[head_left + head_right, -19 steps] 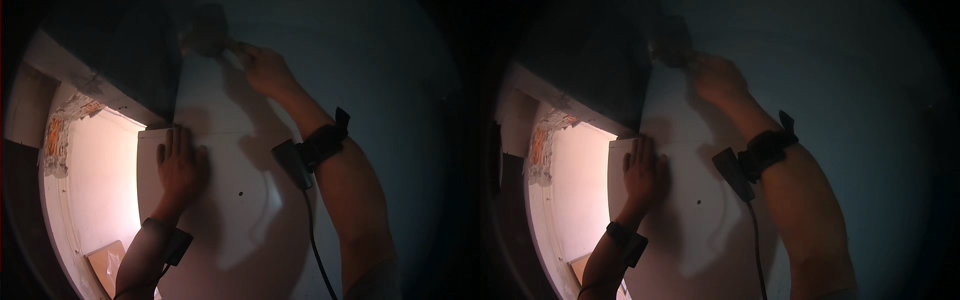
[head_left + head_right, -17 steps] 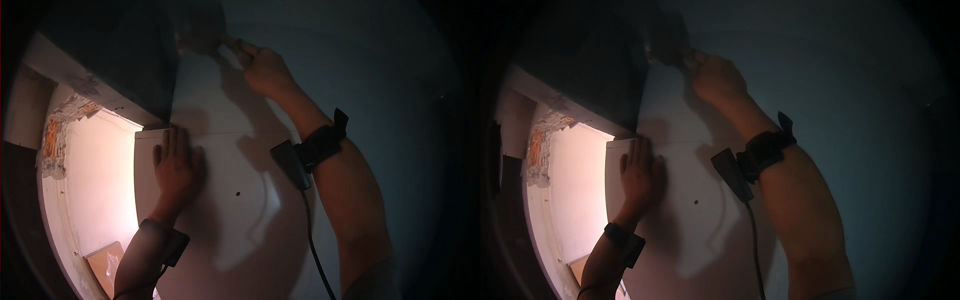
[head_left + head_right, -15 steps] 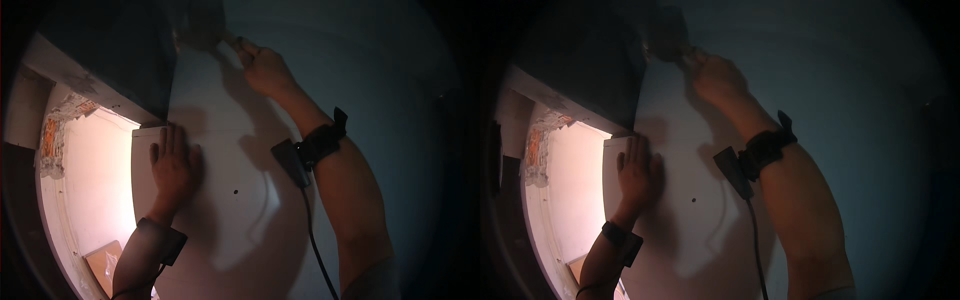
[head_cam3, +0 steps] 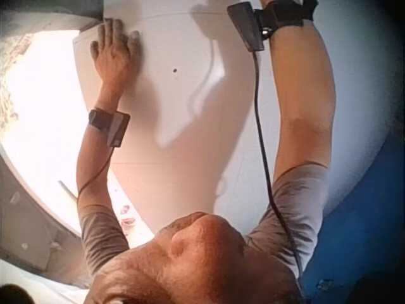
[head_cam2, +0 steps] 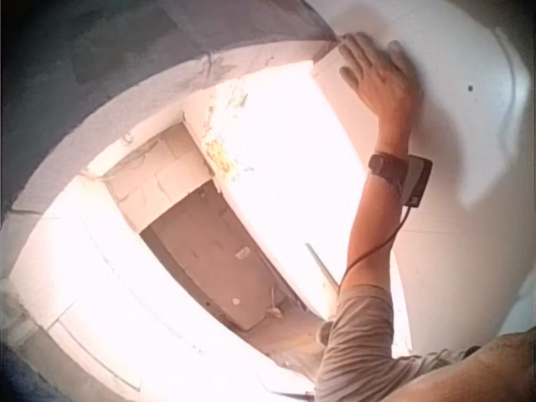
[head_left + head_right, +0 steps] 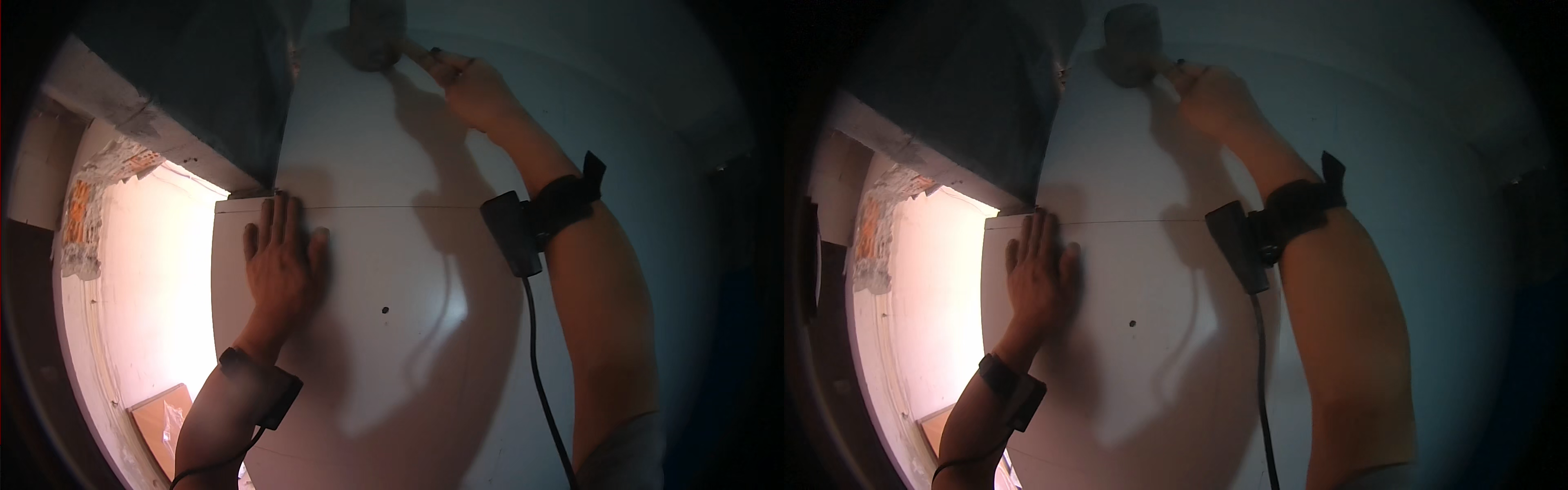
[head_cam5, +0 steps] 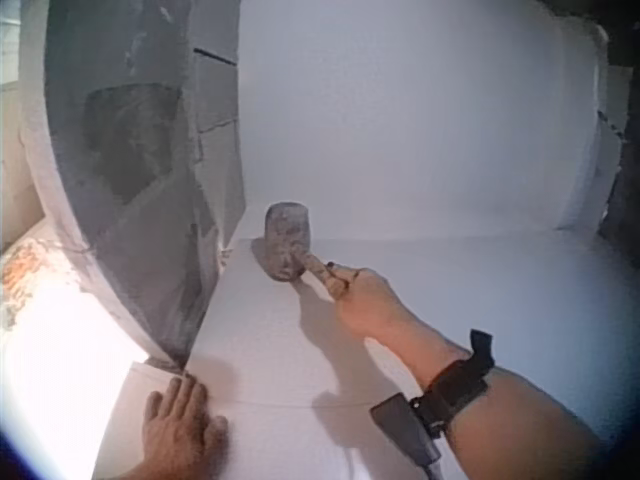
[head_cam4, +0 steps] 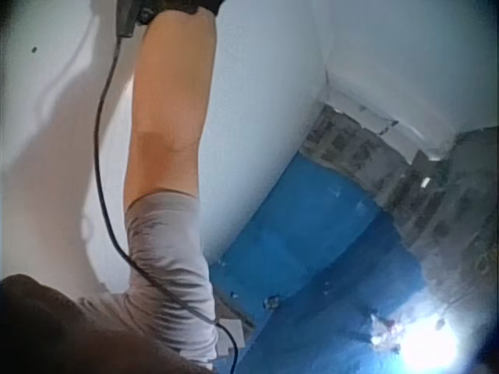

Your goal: Positioning and tapping a wall panel into place, then applying mortar to the edges with a trowel.

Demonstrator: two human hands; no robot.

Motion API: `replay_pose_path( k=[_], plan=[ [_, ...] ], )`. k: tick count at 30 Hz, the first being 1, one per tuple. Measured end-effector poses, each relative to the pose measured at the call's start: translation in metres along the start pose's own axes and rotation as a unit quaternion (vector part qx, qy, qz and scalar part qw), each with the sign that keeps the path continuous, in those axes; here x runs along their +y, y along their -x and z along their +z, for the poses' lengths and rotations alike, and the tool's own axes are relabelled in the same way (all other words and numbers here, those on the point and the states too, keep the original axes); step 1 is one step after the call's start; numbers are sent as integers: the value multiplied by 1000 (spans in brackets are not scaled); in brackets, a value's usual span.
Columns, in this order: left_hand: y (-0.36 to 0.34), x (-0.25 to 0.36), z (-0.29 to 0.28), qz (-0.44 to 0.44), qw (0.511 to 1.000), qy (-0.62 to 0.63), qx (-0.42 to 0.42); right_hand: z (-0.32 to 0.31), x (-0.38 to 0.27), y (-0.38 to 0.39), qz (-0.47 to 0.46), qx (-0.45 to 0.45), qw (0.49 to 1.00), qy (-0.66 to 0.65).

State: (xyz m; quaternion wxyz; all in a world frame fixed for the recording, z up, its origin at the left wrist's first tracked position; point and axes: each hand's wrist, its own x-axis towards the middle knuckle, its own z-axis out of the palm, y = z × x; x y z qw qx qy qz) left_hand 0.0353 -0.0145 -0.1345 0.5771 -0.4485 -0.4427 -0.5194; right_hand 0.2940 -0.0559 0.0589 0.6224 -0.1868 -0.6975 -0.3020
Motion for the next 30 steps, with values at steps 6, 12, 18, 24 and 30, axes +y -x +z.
replay_pose_path(
  k=[6, 12, 18, 24, 30],
  plan=[
    [-2, 7, -2, 13, 999, -31, 2, -11, 23, 22, 26, 43, 998, 47],
    [-14, 25, 5, 89, 996, 8, -6, -38, 39, 43, 3, 8, 997, 77],
    [-18, 36, 1, 136, 991, 11, -8, -56, 71, 113, 48, -12, 999, 19],
    [-16, 34, -2, 154, 987, -19, -38, -74, 59, 138, 4, 8, 1000, 12],
    [-18, 36, -4, 148, 988, -1, -41, -79, 72, 166, -25, -26, 999, 19]
  ],
)
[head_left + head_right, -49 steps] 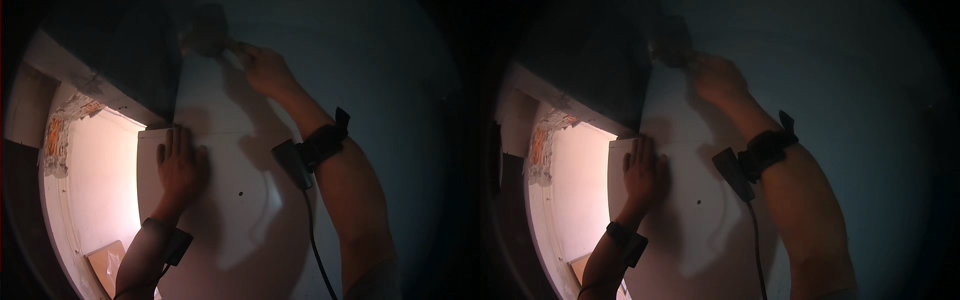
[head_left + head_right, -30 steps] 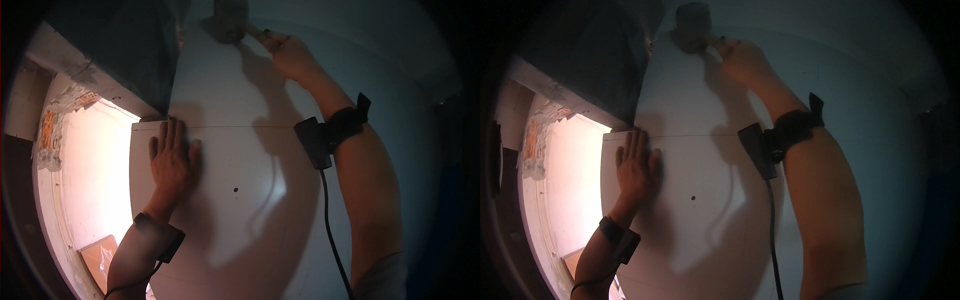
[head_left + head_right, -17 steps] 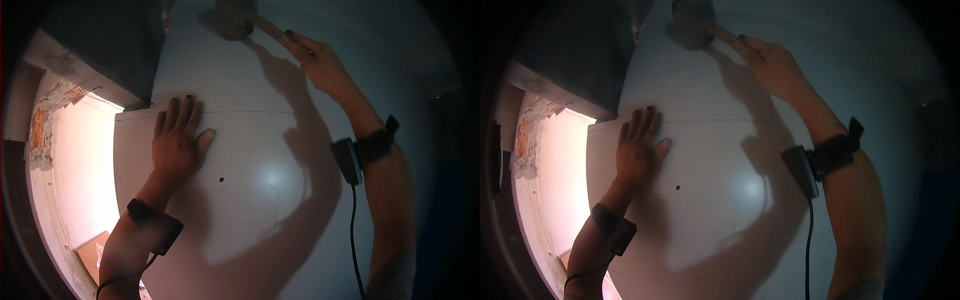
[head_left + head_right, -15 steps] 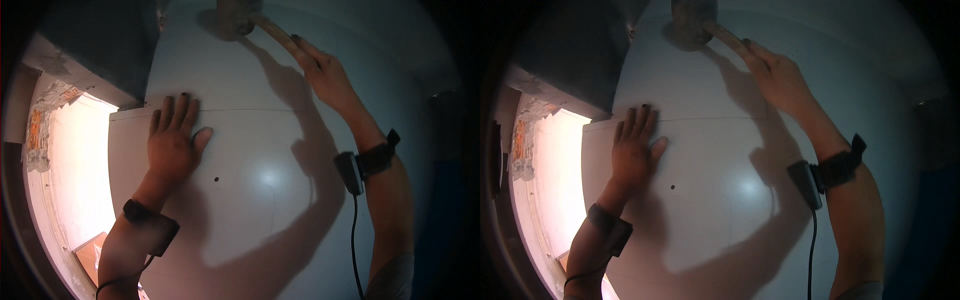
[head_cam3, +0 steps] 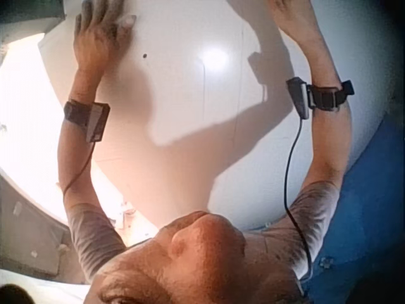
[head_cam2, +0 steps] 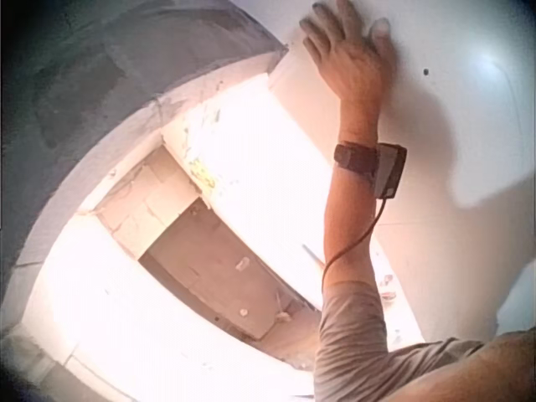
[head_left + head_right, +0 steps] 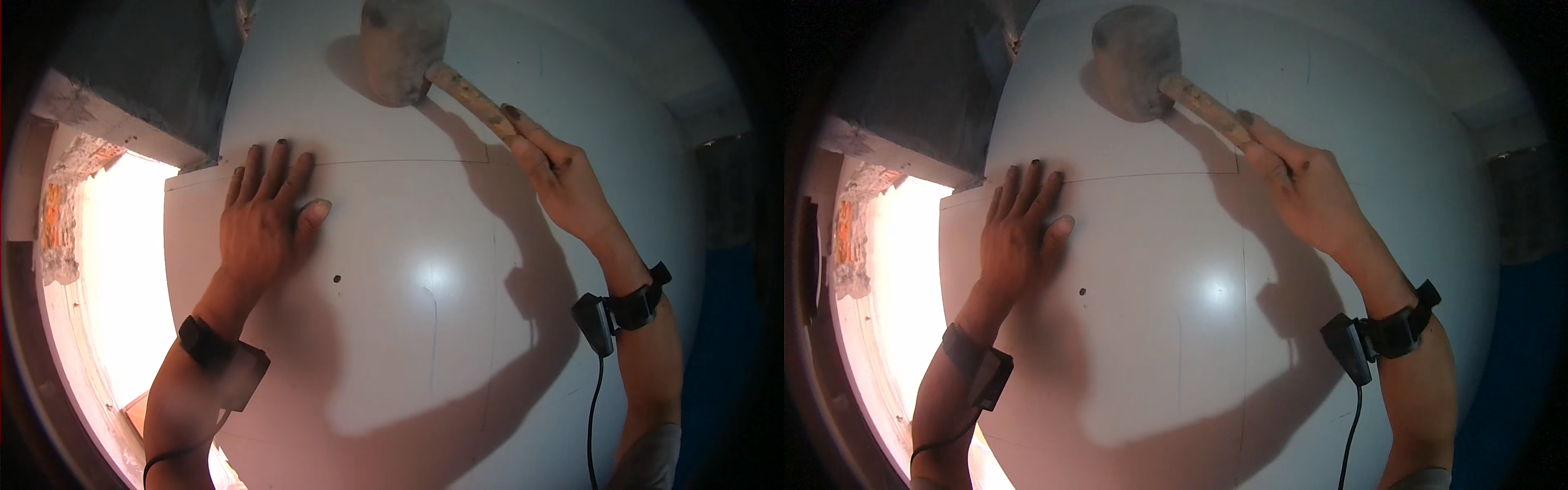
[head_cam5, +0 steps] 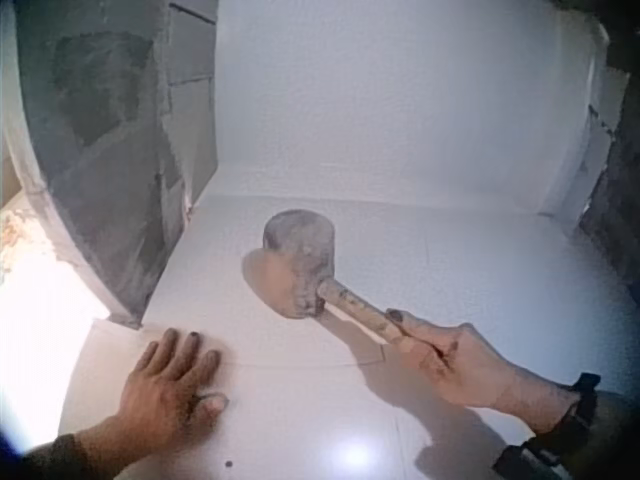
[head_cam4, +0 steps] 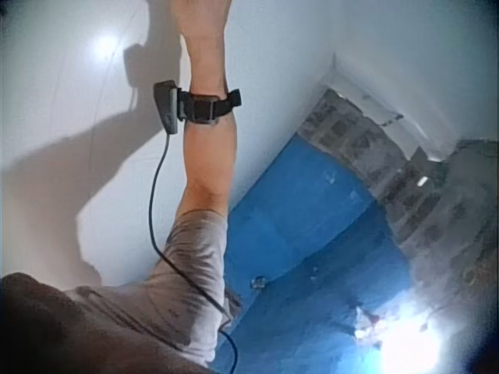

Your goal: Positioning and tapping a wall panel into place, then applying mortar to the edges with a trowel.

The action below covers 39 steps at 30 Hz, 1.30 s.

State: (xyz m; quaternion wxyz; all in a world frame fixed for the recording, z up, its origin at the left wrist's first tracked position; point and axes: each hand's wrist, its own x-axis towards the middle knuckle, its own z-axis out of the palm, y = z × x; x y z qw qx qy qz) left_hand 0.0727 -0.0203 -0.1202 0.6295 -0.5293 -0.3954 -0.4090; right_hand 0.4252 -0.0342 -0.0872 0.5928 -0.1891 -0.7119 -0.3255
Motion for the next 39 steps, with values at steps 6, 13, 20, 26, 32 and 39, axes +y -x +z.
replay_pose_path(
  k=[6, 13, 20, 26, 32, 39],
  plan=[
    [3, 2, -2, -9, 1000, -2, 2, -13, -19, 20, 147, -46, 986, -69],
    [-2, 2, 2, -11, 1000, 14, 9, -5, -16, 26, 64, -44, 996, -51],
    [0, -2, -2, -9, 1000, 2, 0, -10, -42, 18, 159, -140, 973, -87],
    [-4, -1, 3, 2, 1000, -16, -4, -14, -19, 25, 100, -31, 987, -118],
    [-5, -3, 4, 5, 999, 4, 37, -12, -2, 34, 151, -63, 984, -69],
    [-6, 0, 2, 2, 1000, 5, 30, -15, -1, 42, 84, -35, 992, -91]
  ],
)
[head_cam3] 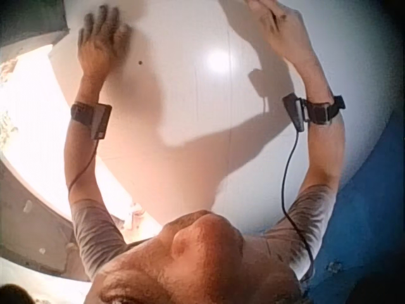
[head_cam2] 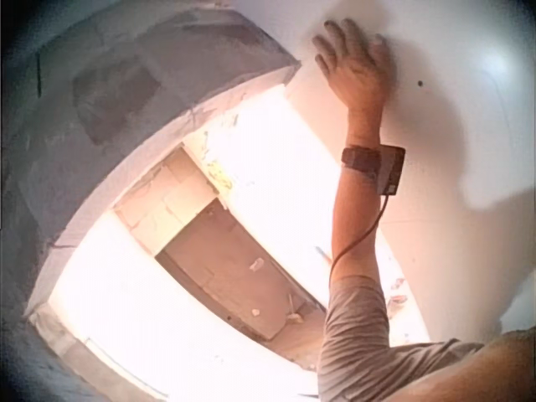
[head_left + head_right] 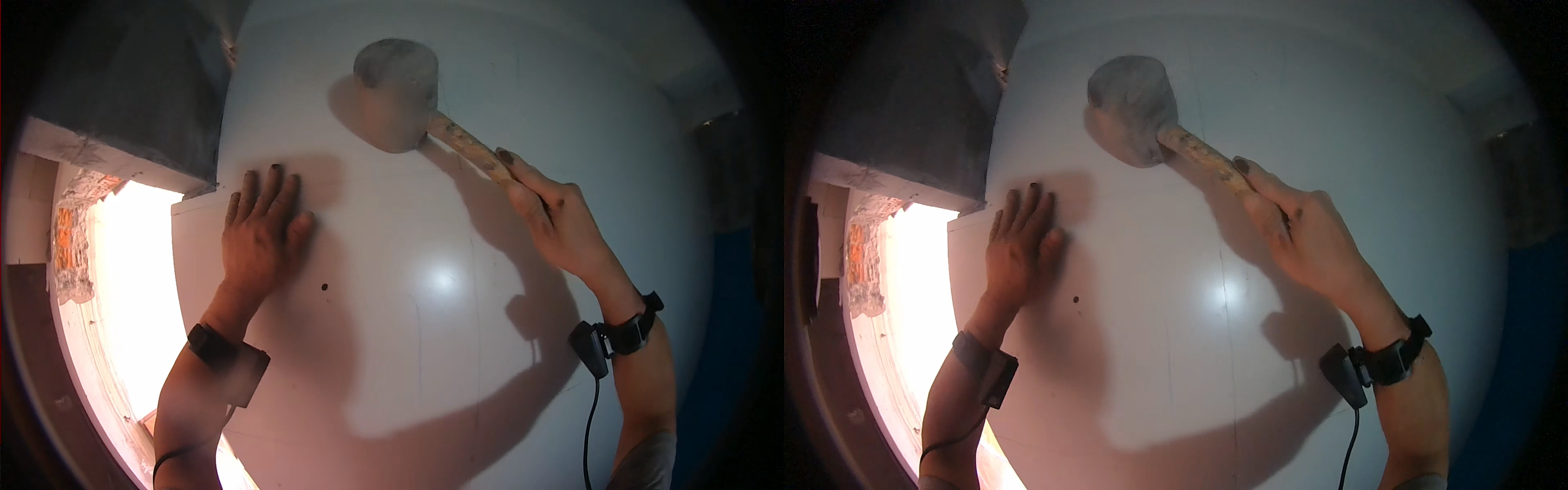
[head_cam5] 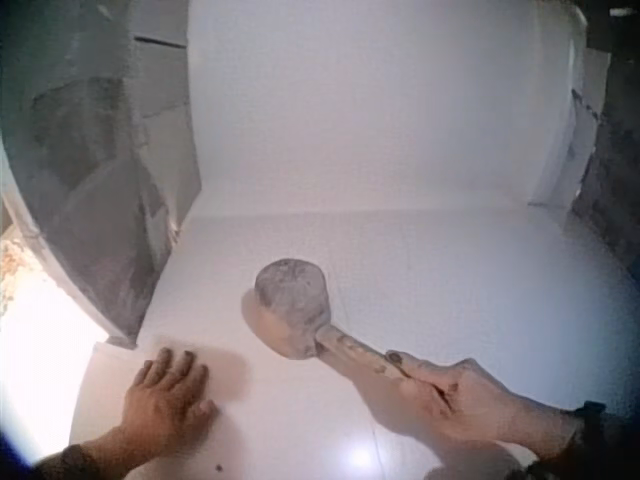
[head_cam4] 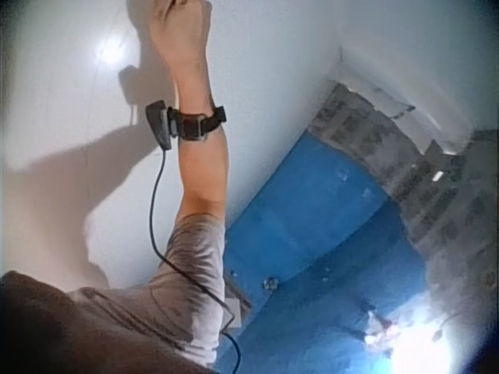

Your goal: Positioning and tapping a wall panel into place, then applying mortar to the edges with a trowel.

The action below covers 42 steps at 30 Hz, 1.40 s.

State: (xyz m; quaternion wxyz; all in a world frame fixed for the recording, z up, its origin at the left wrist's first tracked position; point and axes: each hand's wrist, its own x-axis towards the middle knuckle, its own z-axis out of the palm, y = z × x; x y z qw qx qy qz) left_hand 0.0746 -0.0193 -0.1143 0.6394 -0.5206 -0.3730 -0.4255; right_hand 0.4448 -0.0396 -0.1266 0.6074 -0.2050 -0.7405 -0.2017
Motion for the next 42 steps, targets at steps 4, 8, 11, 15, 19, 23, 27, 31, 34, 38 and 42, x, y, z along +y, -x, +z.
replay_pose_path(
  k=[4, 8, 11, 15, 19, 23, 27, 31, 34, 38, 42],
  plan=[
    [-4, 1, 5, -13, 1000, 10, -11, 1, 9, -1, 31, -12, 999, -17],
    [-12, 25, 19, 16, 1000, 16, -5, -1, 11, 4, 78, -27, 997, -6],
    [-30, 55, 33, 63, 996, 59, -5, -1, 18, 6, -6, 22, 1000, -9],
    [-65, 124, 41, 108, 986, 121, -29, -9, 7, 11, 67, 65, 993, -73],
    [-85, 157, 45, 125, 986, 104, -41, -18, 2, -1, 108, 143, 983, -25],
    [-84, 140, 55, 147, 978, 144, -33, -29, -12, -40, 157, 168, 972, 40],
    [-96, 109, 44, 115, 983, 135, -56, -27, 5, -106, 97, 200, 973, 57],
    [-95, 66, 47, 44, 996, 66, -47, -15, 22, -160, 84, 202, 969, 117],
    [-83, 27, 45, -22, 998, 36, -41, -12, 32, -176, 115, 197, 965, 126],
    [-77, 26, 34, -49, 998, 29, -36, -2, 27, -178, 191, 236, 952, 27],
    [-71, 39, 28, -42, 999, 26, -16, -2, 22, -183, 74, 212, 968, 115]
  ],
)
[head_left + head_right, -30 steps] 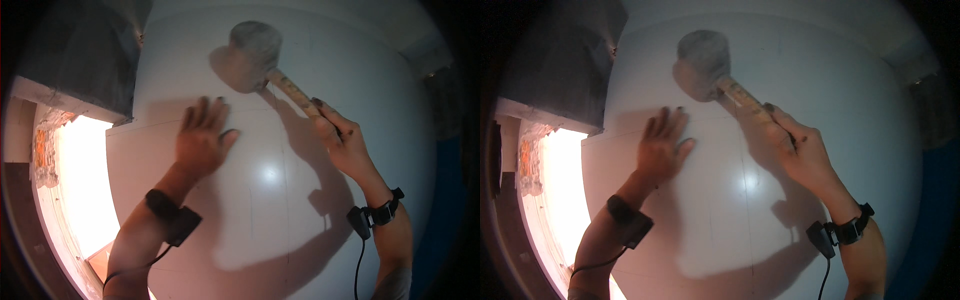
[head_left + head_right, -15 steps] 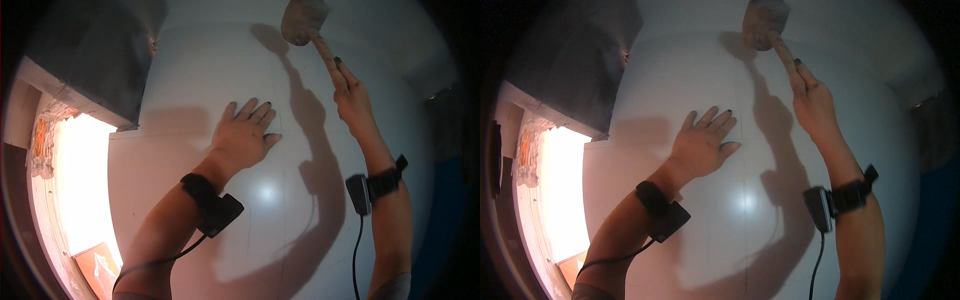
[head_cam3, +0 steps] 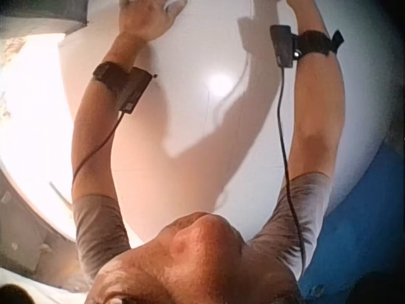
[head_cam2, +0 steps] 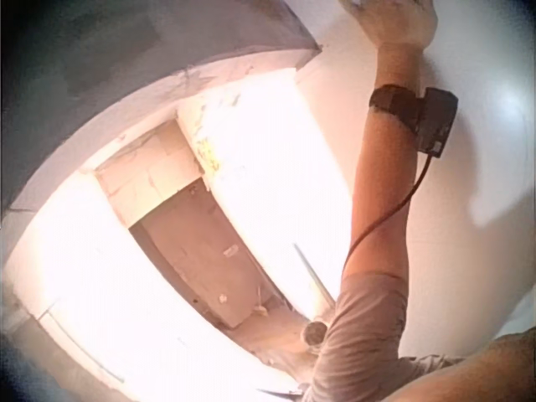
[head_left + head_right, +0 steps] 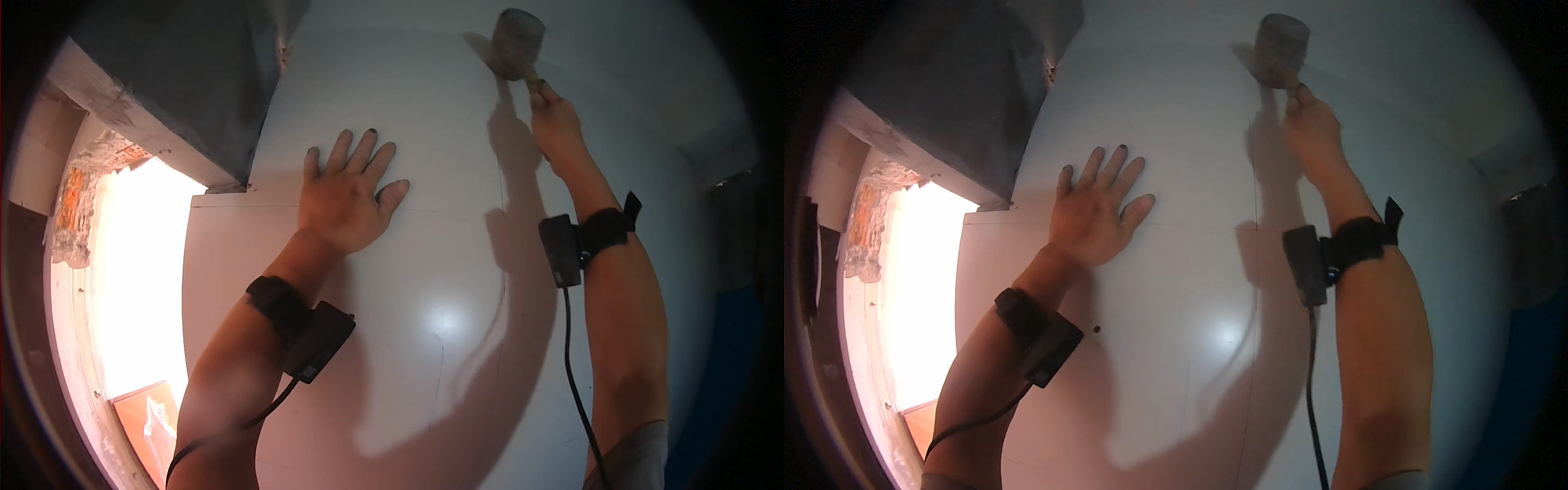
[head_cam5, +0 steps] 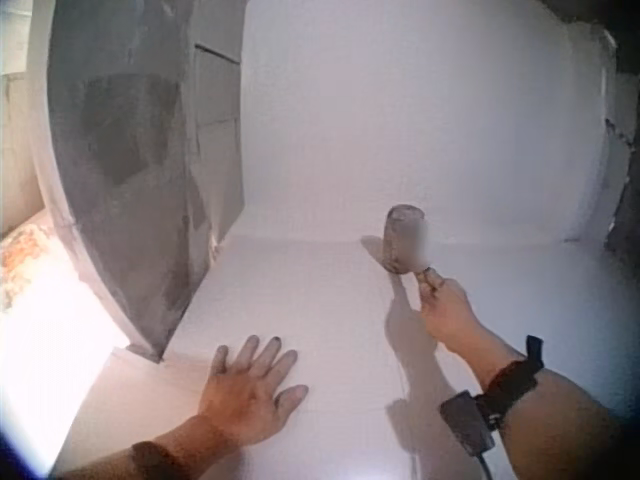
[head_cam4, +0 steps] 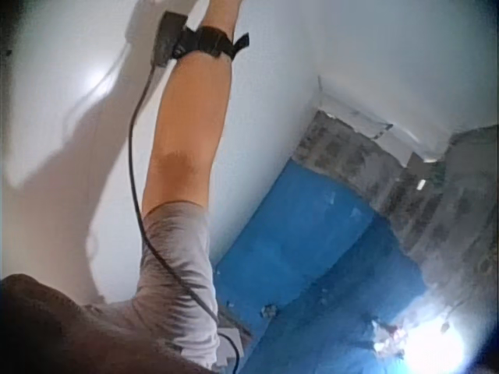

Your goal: Positioning and tapping a wall panel into place, then applying mortar to the edges with a trowel.

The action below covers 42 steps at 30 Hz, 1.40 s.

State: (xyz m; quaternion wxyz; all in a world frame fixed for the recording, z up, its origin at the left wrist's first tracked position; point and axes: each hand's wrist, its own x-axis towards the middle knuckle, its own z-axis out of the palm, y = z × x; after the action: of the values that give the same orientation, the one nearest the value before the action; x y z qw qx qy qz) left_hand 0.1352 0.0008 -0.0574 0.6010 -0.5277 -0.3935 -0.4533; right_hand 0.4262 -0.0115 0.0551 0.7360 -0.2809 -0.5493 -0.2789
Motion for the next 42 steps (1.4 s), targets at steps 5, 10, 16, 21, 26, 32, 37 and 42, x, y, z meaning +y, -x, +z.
replay_pose_path(
  k=[5, 10, 16, 21, 26, 32, 37, 42],
  plan=[
    [-2, 1, -3, 8, 1000, 19, 8, 13, -34, -2, 14, -48, 992, -113],
    [-2, -3, -4, 12, 1000, 20, 10, 45, -49, -1, -74, -60, 991, -99],
    [-2, -8, 0, 14, 999, 25, 17, 61, -83, 13, -105, -50, 988, -100],
    [0, -8, 2, 12, 999, 28, 35, 66, -89, 19, -79, -71, 994, -36],
    [3, -13, 6, 11, 998, 31, 51, 62, -96, 38, -102, -64, 993, 4],
    [25, -18, 0, 10, 996, 57, 66, 69, -96, 48, -118, -55, 988, -82],
    [65, -36, -11, -23, 995, 65, 70, 58, -113, 67, -135, -114, 984, -37],
    [74, -40, -17, -28, 992, 78, 90, 50, -147, 66, -108, -196, 972, -69]
  ],
)
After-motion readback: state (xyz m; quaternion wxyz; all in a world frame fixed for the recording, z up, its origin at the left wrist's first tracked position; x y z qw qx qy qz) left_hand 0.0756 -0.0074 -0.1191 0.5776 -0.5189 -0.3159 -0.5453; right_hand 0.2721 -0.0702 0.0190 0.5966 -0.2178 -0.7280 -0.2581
